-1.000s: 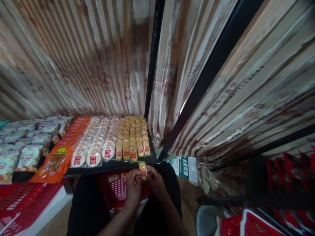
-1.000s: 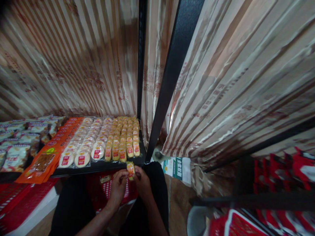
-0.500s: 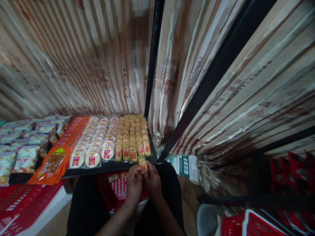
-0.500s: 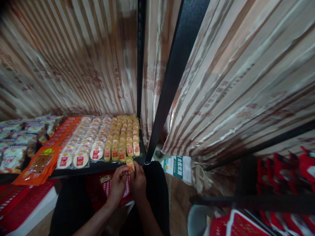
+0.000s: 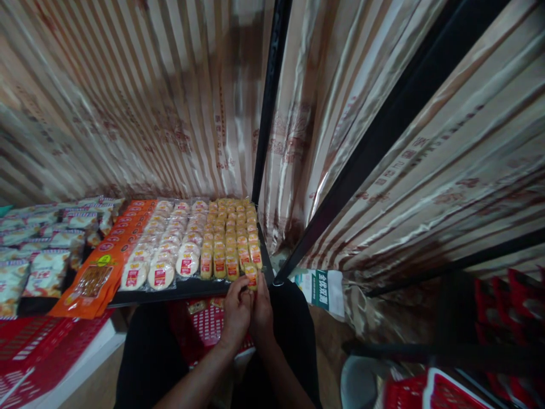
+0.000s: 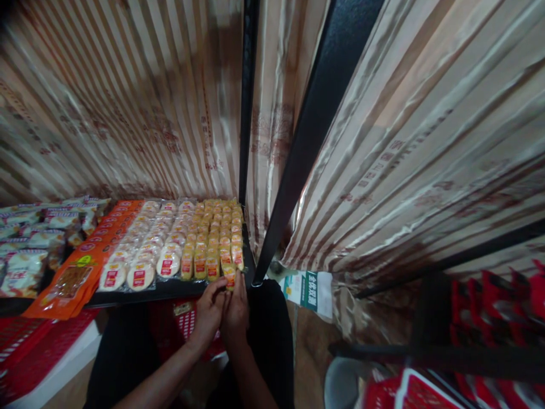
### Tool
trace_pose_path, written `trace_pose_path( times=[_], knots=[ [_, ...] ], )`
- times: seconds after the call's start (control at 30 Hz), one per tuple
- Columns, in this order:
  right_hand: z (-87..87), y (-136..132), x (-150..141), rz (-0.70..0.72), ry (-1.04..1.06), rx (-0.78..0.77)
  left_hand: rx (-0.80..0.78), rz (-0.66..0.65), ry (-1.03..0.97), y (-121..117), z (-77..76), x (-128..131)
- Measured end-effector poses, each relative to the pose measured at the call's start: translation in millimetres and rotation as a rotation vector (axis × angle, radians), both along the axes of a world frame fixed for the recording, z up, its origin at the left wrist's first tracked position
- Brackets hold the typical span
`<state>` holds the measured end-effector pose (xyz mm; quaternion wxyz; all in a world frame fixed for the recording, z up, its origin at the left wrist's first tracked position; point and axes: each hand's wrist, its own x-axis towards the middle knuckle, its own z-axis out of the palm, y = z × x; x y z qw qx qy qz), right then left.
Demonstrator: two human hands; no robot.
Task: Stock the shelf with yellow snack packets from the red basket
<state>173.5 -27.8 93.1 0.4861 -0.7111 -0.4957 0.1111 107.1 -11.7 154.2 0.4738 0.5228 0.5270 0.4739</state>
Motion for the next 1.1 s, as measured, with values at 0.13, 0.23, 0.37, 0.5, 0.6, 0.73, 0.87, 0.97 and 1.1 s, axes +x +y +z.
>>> trace_pose_path(
  times=[0.13, 0.23, 0.37, 0.5, 0.6, 0.73, 0.87, 0.97, 1.1],
  knots=[
    [-5.0, 6.2, 0.2, -0.024, 0.002, -0.018, 0.007, -0.018, 0.020, 4.7, 1.5, 3.5],
    [-5.4, 10.5, 0.2, -0.043, -0.011, -0.014, 0.020, -0.040, 0.051, 9.2, 2.6, 6.0],
    [-8.6, 15.2, 1.5, -0.036, -0.040, 0.030, 0.040, -0.070, 0.087, 13.8, 4.4, 9.5],
    [-13.9, 20.5, 4.6, -0.050, -0.064, 0.054, 0.054, -0.087, 0.118, 16.8, 5.8, 12.2],
    [-17.7, 24.2, 6.4, -0.046, -0.065, 0.056, 0.069, -0.085, 0.133, 18.6, 5.4, 13.1],
    [-22.9, 27.3, 6.6, -0.009, -0.084, 0.045, 0.082, -0.073, 0.144, 19.3, 4.2, 12.2],
    [-26.0, 29.3, 4.4, 0.025, -0.103, 0.019, 0.085, -0.058, 0.189, 18.0, 6.8, 8.9],
    [-25.2, 31.6, 1.3, 0.040, -0.115, -0.031, 0.093, -0.047, 0.225, 17.5, 10.8, 6.4],
    [-19.6, 36.4, -1.7, 0.052, -0.130, -0.092, 0.134, -0.048, 0.257, 18.3, 12.6, 4.1]
  ],
)
